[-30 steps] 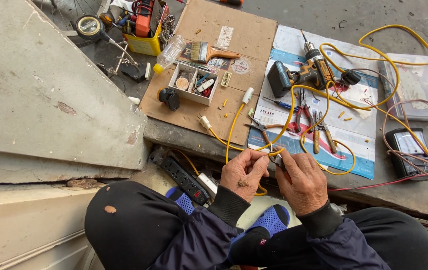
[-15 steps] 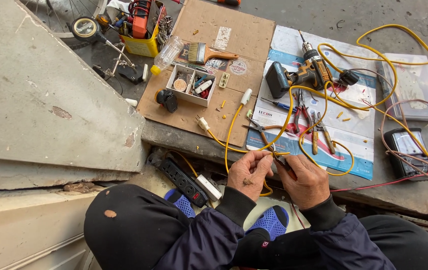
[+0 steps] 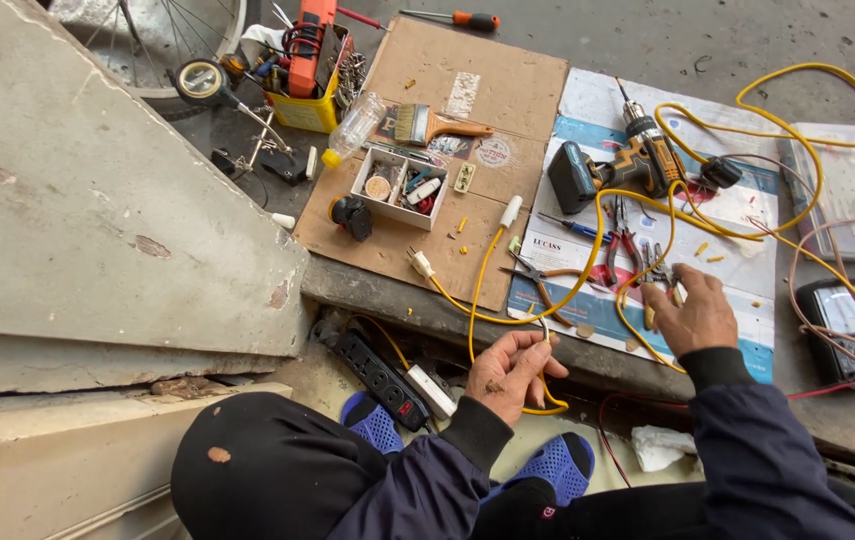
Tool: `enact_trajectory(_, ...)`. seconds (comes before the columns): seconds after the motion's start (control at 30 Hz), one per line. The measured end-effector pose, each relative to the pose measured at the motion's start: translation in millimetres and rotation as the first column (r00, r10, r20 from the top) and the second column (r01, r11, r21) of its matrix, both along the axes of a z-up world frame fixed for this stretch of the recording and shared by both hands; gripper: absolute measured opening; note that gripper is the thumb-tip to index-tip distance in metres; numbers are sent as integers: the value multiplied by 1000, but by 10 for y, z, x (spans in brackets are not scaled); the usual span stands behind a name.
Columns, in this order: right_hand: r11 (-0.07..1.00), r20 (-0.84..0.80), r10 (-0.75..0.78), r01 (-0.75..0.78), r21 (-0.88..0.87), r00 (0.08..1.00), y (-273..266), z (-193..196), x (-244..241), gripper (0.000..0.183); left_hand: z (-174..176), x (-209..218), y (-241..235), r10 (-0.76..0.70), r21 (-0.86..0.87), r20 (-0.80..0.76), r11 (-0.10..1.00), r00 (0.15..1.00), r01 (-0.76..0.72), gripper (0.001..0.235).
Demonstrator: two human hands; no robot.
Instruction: The person strips the outer jacket of a yellow electrical cord, twists the inner wires, and connects a light bulb to test the circuit. They plug the cord into a power strip, observe the bulb lighting, then unplug it and continue stripping and twisting the wires.
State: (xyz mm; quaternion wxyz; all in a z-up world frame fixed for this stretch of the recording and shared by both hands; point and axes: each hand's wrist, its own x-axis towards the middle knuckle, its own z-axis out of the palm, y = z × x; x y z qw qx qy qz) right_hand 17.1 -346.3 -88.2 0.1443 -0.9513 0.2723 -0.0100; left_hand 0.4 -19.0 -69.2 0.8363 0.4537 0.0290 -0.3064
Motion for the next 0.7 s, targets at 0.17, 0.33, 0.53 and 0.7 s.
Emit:
enact_trajectory(0.17, 562, -13, 120, -57, 825, 993, 1270, 929, -259, 75, 52, 227, -20, 78, -124, 25, 990, 997, -74, 30)
enact_trajectory(0.33, 375, -120, 243, 21, 927, 963, 1378, 1145, -295, 44, 557, 592, 195, 313, 77, 257, 936, 914, -342, 16)
enact_trajectory(0.53, 549, 112, 826, -740, -389, 553, 322, 1991, 386, 40, 555, 1023, 460, 366, 133, 493, 865, 789, -484, 52)
enact_trajectory(0.7, 851, 461, 432, -520, 77, 775, -1065, 1651, 370, 39, -1401, 1161, 405, 505, 652, 2, 654, 863, -384, 30)
